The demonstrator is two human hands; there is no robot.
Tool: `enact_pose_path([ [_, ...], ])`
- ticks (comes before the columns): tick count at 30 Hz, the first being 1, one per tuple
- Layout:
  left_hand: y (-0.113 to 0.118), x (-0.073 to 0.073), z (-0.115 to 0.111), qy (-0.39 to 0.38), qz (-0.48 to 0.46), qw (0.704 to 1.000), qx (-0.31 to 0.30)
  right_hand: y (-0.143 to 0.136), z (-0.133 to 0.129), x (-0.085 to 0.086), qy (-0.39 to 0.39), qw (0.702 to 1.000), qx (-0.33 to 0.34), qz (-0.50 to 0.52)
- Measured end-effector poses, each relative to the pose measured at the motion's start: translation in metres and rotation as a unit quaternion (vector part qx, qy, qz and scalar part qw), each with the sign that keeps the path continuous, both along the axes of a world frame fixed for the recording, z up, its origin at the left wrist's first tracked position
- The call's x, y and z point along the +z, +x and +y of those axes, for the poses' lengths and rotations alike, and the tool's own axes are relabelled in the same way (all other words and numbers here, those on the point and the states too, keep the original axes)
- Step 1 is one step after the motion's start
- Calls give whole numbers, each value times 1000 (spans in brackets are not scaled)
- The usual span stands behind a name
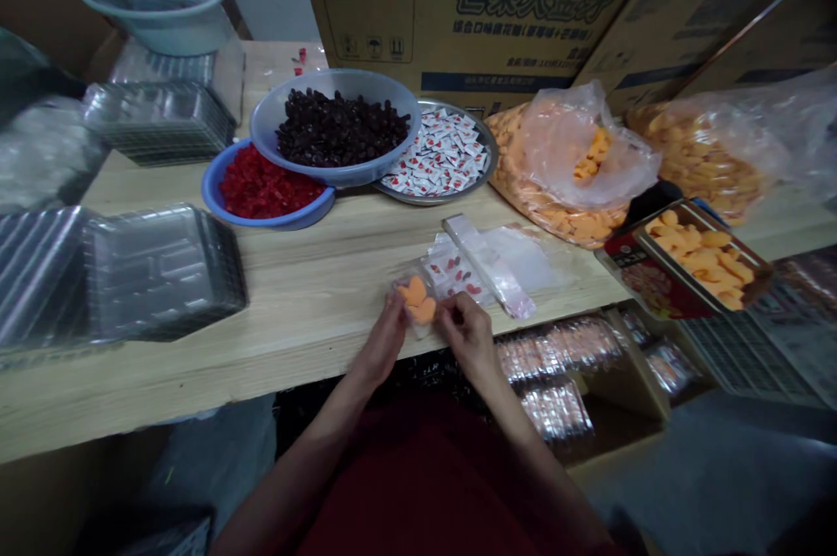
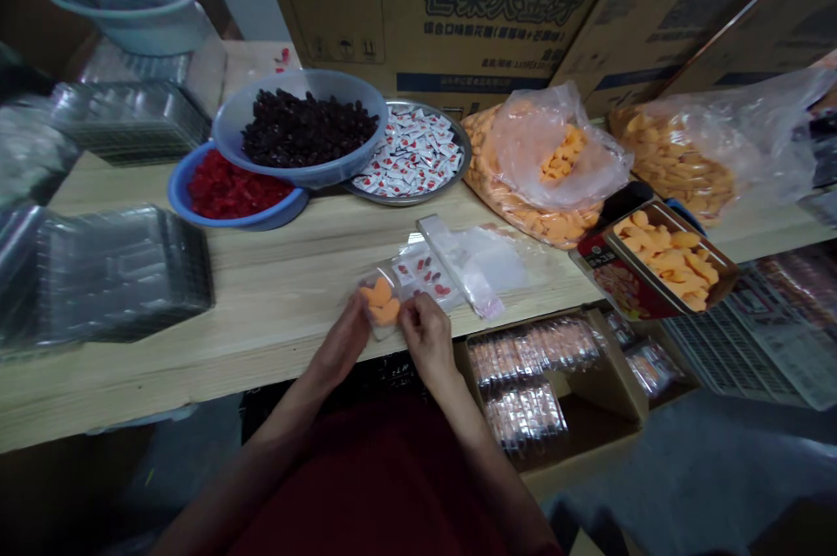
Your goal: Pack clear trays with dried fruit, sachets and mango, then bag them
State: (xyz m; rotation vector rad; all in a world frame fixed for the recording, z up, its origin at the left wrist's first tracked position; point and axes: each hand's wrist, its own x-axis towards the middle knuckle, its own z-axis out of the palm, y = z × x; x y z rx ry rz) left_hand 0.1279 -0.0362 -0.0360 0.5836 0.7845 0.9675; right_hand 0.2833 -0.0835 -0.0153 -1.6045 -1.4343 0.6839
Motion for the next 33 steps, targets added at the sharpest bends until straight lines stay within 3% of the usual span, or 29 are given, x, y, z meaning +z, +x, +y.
enact_pose_path([
  [2, -12, -3, 2, -32, -42, 998, -19, 8, 0, -2, -13, 999, -12, 46],
  [6, -24, -10, 4, -68, -35, 995, -58, 16, 1, -7, -30, 995, 0, 97],
  [14, -4, -6, 15, -9, 14, 990, -138, 11, 6, 7, -31, 997, 56, 45],
  [16, 6, -11, 16, 4, 33, 993, -115, 4, 6, 10, -23, 996, 84, 34],
  [19, 17, -21, 18, 59, 116, 991, -24, -6, 4, 10, -9, 994, 104, 30],
  [23, 14, -25, 21, 151, 263, 948, 96, -24, -3, 7, -5, 993, 103, 50],
  [26, -2, -20, 25, 193, 340, 909, 145, -42, -6, -1, -4, 991, 112, 76],
  [30, -33, -13, 33, 240, 385, 888, 78, -54, -9, -11, 15, 990, 132, 43],
  [33, -51, -7, 37, 238, 399, 885, 33, -44, -12, -14, 45, 985, 154, -69],
])
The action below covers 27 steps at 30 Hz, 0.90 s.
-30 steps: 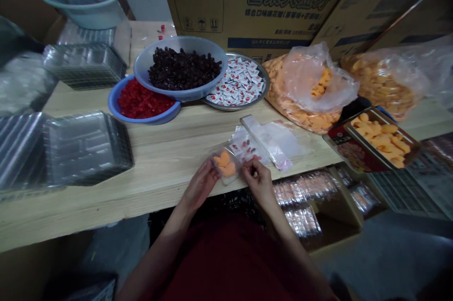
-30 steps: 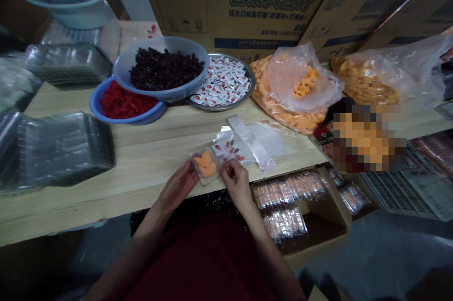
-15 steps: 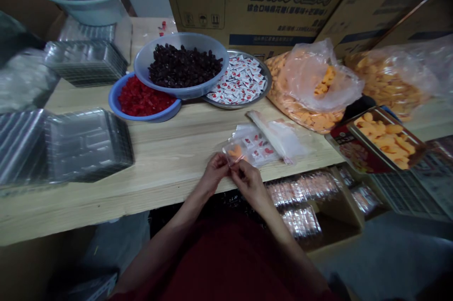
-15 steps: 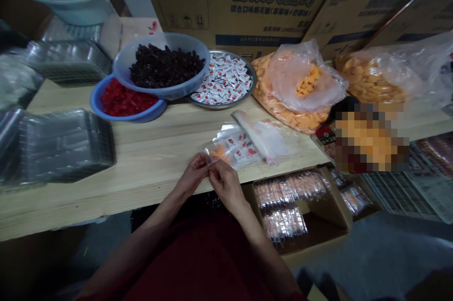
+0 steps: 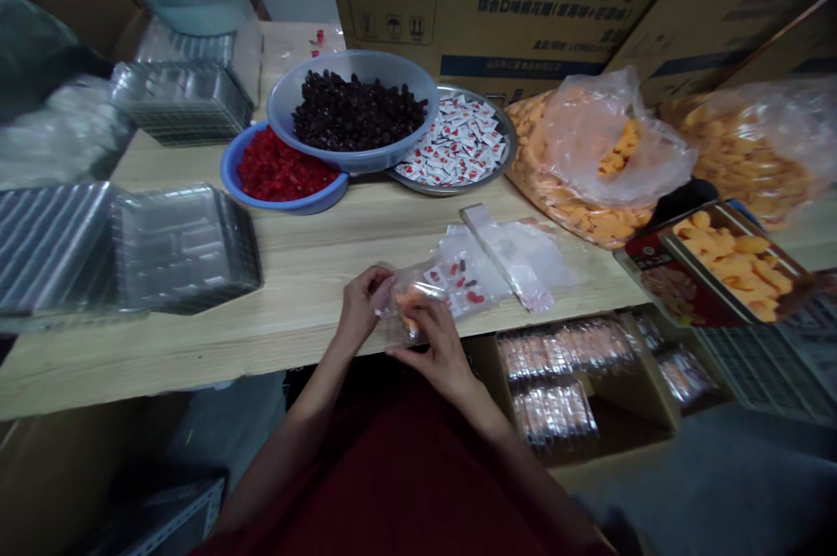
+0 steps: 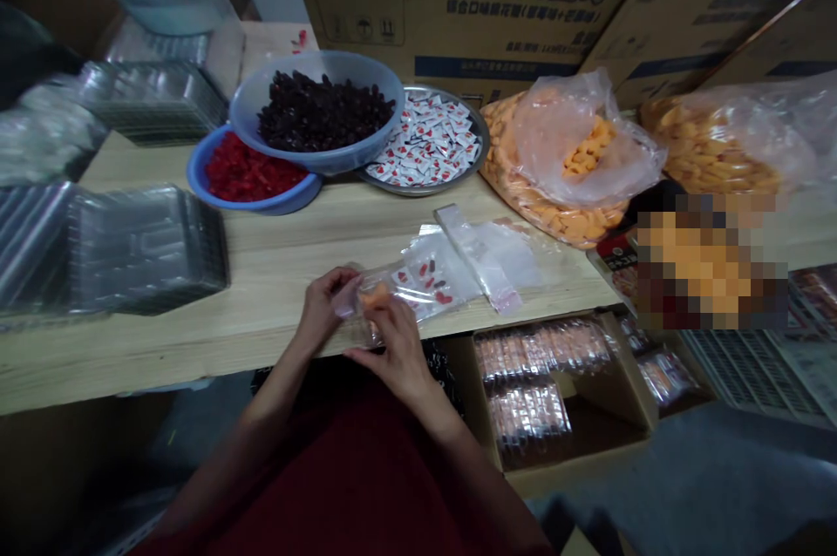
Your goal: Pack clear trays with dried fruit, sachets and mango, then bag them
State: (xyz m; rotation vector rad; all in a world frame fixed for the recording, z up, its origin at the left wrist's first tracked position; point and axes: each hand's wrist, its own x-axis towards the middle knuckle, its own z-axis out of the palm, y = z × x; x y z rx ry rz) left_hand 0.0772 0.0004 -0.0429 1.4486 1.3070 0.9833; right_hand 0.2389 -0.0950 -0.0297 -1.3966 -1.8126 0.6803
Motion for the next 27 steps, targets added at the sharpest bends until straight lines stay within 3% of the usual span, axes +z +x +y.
enact_pose_path([
  [3, -5, 13, -1, -14, 8, 1000, 16, 11, -4, -1, 18, 991, 44, -127],
  [6, -4, 36, -5, -55, -29, 998, 8, 15, -7, 7, 46, 988, 56, -139],
  [10, -15, 78, -4, -96, -90, 988, -80, 21, -3, 48, 101, 995, 9, 10],
  [13, -28, 106, 0, -22, -112, 986, -124, 32, 7, 85, 64, 987, -45, 144],
  [15, -31, 116, 3, 33, -104, 983, -146, 37, 14, 100, 29, 977, -67, 201],
  [21, -5, 111, 1, 9, -167, 971, -169, 44, 19, 103, -29, 968, -47, 246],
  [27, 32, 106, -20, -19, -212, 962, -171, 67, -13, 127, -48, 981, -78, 169],
])
